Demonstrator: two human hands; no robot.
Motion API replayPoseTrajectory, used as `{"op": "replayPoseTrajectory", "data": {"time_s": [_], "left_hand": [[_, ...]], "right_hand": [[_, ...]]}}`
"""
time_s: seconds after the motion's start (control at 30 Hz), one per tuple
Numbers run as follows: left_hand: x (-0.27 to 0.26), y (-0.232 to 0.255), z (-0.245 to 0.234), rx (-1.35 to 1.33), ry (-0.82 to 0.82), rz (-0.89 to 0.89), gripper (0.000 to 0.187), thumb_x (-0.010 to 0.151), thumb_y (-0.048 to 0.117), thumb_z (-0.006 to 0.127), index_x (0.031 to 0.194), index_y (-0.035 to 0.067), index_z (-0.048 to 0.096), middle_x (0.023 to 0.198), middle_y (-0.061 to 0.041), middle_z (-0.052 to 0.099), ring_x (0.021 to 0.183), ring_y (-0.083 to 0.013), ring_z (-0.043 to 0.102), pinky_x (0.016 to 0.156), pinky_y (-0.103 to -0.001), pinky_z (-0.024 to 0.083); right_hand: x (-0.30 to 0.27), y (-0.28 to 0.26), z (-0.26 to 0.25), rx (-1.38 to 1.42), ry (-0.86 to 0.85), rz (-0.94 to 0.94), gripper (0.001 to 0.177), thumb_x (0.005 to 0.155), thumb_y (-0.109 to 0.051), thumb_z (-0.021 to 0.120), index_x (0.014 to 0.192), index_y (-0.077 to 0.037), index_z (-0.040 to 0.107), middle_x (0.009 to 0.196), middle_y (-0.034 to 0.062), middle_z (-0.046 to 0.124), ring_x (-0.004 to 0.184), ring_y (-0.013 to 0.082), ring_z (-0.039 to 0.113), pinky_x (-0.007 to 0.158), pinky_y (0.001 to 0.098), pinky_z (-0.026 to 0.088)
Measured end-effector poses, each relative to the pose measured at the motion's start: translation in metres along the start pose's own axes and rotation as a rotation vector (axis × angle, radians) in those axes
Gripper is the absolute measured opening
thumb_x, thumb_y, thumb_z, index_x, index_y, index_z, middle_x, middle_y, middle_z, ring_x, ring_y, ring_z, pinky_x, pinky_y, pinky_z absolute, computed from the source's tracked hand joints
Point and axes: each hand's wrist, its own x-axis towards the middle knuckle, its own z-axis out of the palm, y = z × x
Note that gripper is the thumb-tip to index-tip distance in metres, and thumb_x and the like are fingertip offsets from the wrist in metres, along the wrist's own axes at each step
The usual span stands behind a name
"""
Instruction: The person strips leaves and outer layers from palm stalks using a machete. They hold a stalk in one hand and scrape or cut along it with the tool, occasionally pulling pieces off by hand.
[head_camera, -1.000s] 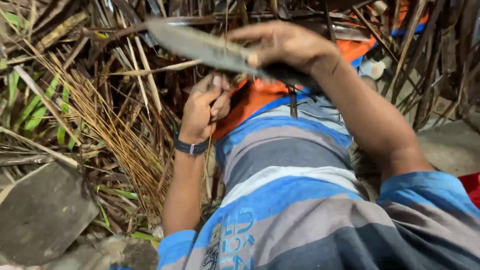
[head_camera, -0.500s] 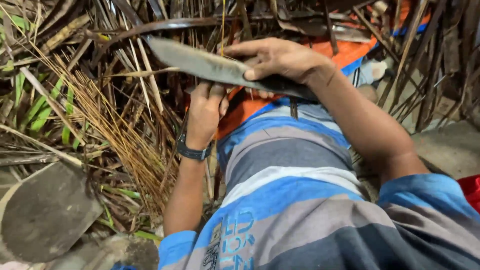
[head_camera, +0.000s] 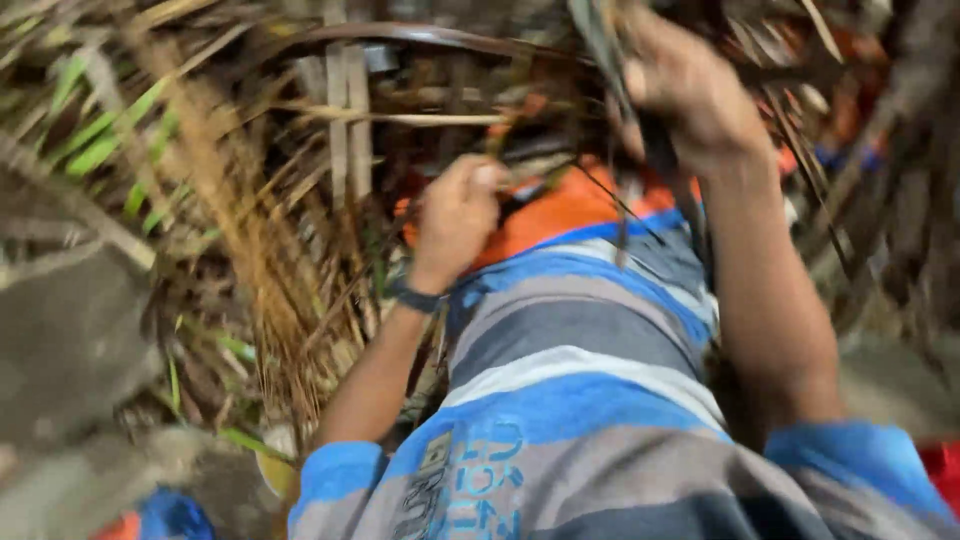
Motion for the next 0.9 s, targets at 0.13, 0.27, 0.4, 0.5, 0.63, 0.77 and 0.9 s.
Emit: {"op": "replayPoseTrajectory", "data": {"time_s": [0.13,0.27,0.4,0.5,0.63,0.77,0.9], "left_hand": [[0.002,-0.004,0.012,0.190,0.068,-0.083,0.024,0.096,0.019,0.049,0.107,0.009,0.068,0.090,-0.018,0.075,0.088,-0.0398,0.072,0.078,-0.053,0.054],[-0.013,0.019,0.003,0.295,0.007,0.010,0.027,0.102,0.030,0.043,0.105,0.015,0.065,0.085,-0.020,0.075,0.073,-0.0524,0.064,0.057,-0.062,0.039],[-0.047,-0.015,-0.024,0.366,0.087,0.193,0.030,0.105,0.017,0.045,0.115,0.027,0.071,0.067,0.000,0.070,0.042,-0.0171,0.051,0.036,-0.033,0.032],[-0.061,-0.045,-0.075,0.201,0.131,0.277,0.034,0.094,-0.002,0.047,0.110,0.010,0.075,0.123,-0.003,0.072,0.070,-0.0174,0.069,0.058,-0.029,0.048],[-0.081,-0.093,-0.162,0.674,0.317,-0.114,0.041,0.078,-0.007,0.059,0.108,0.013,0.079,0.099,-0.007,0.075,0.072,-0.0219,0.062,0.060,-0.034,0.049],[-0.087,-0.164,-0.239,0.190,0.562,-0.135,0.052,0.087,-0.015,0.066,0.133,0.005,0.052,0.118,-0.025,0.071,0.091,-0.0258,0.072,0.082,-0.033,0.057],[-0.069,-0.098,-0.220,1.019,0.549,-0.233,0.054,0.117,0.017,0.070,0.158,0.000,0.040,0.137,-0.036,0.066,0.113,-0.0584,0.059,0.084,-0.066,0.046]], "right_hand": [[-0.006,0.042,0.028,-0.051,-0.077,0.152,0.074,0.081,-0.031,0.071,0.144,0.000,0.048,0.093,0.0100,0.059,0.061,0.0196,0.063,0.043,0.0317,0.053],[-0.009,0.036,0.040,0.210,-0.042,0.309,0.073,0.082,-0.008,0.075,0.150,-0.001,0.048,0.098,0.0148,0.069,0.057,0.0144,0.068,0.044,0.0224,0.060],[0.001,0.020,0.016,-0.002,0.117,0.153,0.076,0.076,-0.037,0.080,0.139,-0.004,0.055,0.091,-0.0041,0.057,0.051,0.0030,0.053,0.042,0.0148,0.051],[0.001,0.016,-0.005,0.048,0.216,0.179,0.039,0.101,-0.023,0.065,0.137,-0.013,0.052,0.086,0.0000,0.059,0.064,0.0082,0.061,0.057,0.0193,0.055],[0.005,0.023,0.014,-0.050,0.406,0.242,0.039,0.092,-0.013,0.065,0.131,-0.010,0.059,0.091,0.0009,0.063,0.063,0.0112,0.066,0.059,0.0208,0.061],[0.010,0.007,0.045,-0.944,0.449,0.249,0.040,0.086,-0.032,0.064,0.123,-0.020,0.072,0.123,0.0011,0.074,0.105,0.0171,0.067,0.087,0.0335,0.047],[0.011,0.048,0.009,-0.909,0.314,-0.138,0.044,0.095,-0.022,0.064,0.136,-0.006,0.060,0.134,0.0106,0.068,0.122,0.0228,0.062,0.107,0.0380,0.041]]}}
